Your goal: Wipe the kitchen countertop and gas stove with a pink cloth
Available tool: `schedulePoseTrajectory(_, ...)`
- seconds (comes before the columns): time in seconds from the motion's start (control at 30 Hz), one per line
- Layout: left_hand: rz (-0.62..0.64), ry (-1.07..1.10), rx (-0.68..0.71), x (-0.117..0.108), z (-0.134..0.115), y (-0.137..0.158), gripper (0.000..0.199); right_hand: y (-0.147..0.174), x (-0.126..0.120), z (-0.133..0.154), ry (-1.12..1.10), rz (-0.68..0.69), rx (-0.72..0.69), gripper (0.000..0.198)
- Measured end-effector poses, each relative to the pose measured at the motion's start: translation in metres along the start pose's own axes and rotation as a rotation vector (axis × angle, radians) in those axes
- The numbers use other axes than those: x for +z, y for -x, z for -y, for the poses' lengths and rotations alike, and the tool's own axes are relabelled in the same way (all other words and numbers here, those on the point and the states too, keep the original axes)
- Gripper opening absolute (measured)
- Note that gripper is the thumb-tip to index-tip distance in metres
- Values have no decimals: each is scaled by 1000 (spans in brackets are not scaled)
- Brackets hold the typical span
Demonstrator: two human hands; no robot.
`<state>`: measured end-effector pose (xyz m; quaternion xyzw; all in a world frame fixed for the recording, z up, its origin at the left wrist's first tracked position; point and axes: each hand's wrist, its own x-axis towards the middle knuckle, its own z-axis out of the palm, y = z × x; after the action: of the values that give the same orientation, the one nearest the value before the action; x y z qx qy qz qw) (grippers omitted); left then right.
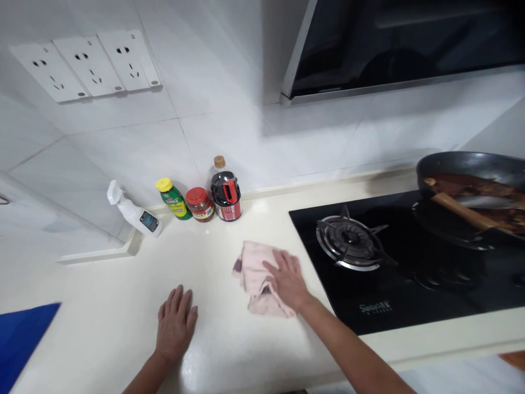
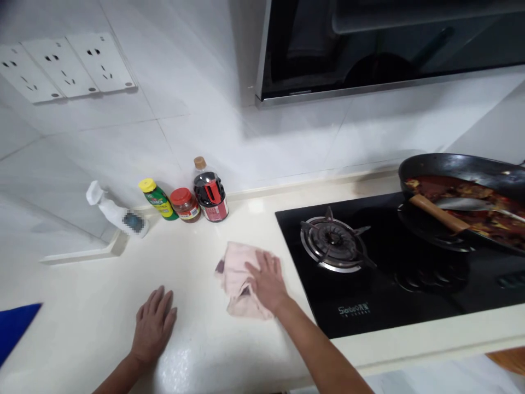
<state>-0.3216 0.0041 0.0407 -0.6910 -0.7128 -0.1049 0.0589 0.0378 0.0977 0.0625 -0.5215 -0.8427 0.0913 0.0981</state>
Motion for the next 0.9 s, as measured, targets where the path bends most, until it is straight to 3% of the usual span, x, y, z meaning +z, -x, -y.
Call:
schedulePoseTrajectory(0.1, 29, -24, -17, -4, -4, -2, 51, 18, -12, -24, 21, -49, 66, 38)
schedulePoseTrajectory(0.23, 58, -21, -40, -7, -7, -1, 52, 81, -10, -42, 18, -96, 110, 32)
schedulePoseTrajectory(0.37, 59, -33, -52, -8, -10, -3, 52, 155, 26, -41, -33, -183, 66, 34)
schedulePoseTrajectory(0.47, 72, -38, -62, -8, -10, -3, 52, 165, 54, -21, -5, -165, 33, 52)
schedulePoseTrajectory(0.57, 75, -35, -62, -7, -8, -1, 53, 121, 58, 6, -33, -102, -63, 68)
schedulePoseTrajectory(0.7, 63, -39, -64, -4, -3, 1, 52, 12, 34, 20, -166, 36, -158, 56)
schedulePoseTrajectory(0.9, 35, -60, -57, 11, 10, 4, 51, -151, 1, -31, -138, 114, 49, 50)
